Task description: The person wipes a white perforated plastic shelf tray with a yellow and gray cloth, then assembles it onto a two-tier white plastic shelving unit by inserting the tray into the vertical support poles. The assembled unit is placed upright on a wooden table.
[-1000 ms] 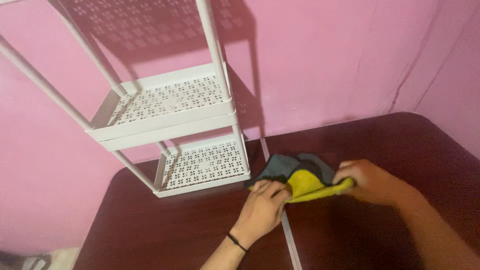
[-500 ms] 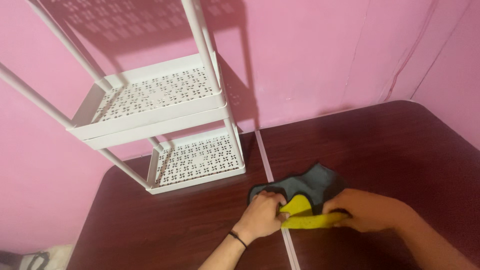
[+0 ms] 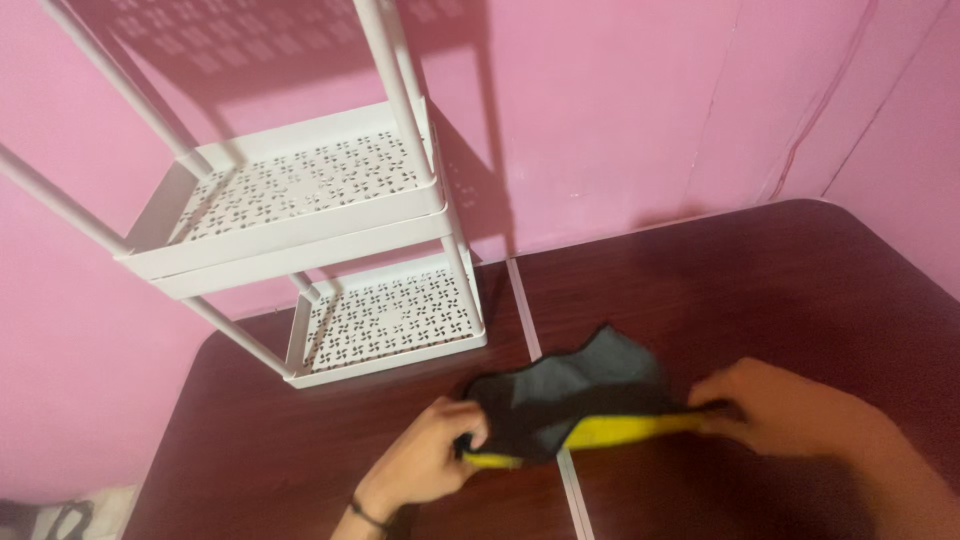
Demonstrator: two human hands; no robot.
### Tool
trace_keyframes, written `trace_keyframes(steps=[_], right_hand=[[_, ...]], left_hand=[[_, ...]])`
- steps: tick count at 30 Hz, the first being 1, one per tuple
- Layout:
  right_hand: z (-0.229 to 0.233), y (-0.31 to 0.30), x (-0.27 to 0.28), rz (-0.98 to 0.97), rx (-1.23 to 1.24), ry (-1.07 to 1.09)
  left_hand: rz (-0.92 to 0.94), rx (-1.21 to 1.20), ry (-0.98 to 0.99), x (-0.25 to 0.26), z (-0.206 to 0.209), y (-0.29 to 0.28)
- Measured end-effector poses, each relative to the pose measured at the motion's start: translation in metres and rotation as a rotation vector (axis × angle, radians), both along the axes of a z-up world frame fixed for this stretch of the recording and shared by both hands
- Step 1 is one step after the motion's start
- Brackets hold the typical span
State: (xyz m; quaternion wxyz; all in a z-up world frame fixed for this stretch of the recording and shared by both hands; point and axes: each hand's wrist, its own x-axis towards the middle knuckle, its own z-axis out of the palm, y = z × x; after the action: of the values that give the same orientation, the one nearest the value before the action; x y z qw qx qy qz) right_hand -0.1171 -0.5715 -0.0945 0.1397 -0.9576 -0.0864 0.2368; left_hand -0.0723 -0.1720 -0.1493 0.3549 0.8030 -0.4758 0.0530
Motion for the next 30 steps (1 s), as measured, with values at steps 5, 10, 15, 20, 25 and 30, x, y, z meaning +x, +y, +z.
trace_keyframes(steps=[5,10,15,20,25,30], right_hand=[[-0.019,0.009,0.030,0.047,0.279,-0.180],[-0.060,0.010,0.092,-0.039,0.320,-0.352],[-0.082,0.007,0.119,0.306,0.387,-0.407],[-0.092,-0.013,0.119,0.188,0.410,-0.205],[-0.092,-0.023,0.098,0.113,0.722,-0.126],[-0.074,-0.004,0.087,-0.105,0.411,-0.097]], left_hand=[[0.278,0.106,0.262,-0.004,-0.002,0.005],[0.588,0.193,0.244,0.021,-0.027,0.000],[0.449,0.255,-0.075,0.055,-0.051,-0.001],[0.468,0.151,0.276,0.063,-0.050,0.000],[0.413,-0.349,0.563,0.050,-0.019,-0.002],[0.678,-0.316,0.032,0.025,0.041,-0.025]])
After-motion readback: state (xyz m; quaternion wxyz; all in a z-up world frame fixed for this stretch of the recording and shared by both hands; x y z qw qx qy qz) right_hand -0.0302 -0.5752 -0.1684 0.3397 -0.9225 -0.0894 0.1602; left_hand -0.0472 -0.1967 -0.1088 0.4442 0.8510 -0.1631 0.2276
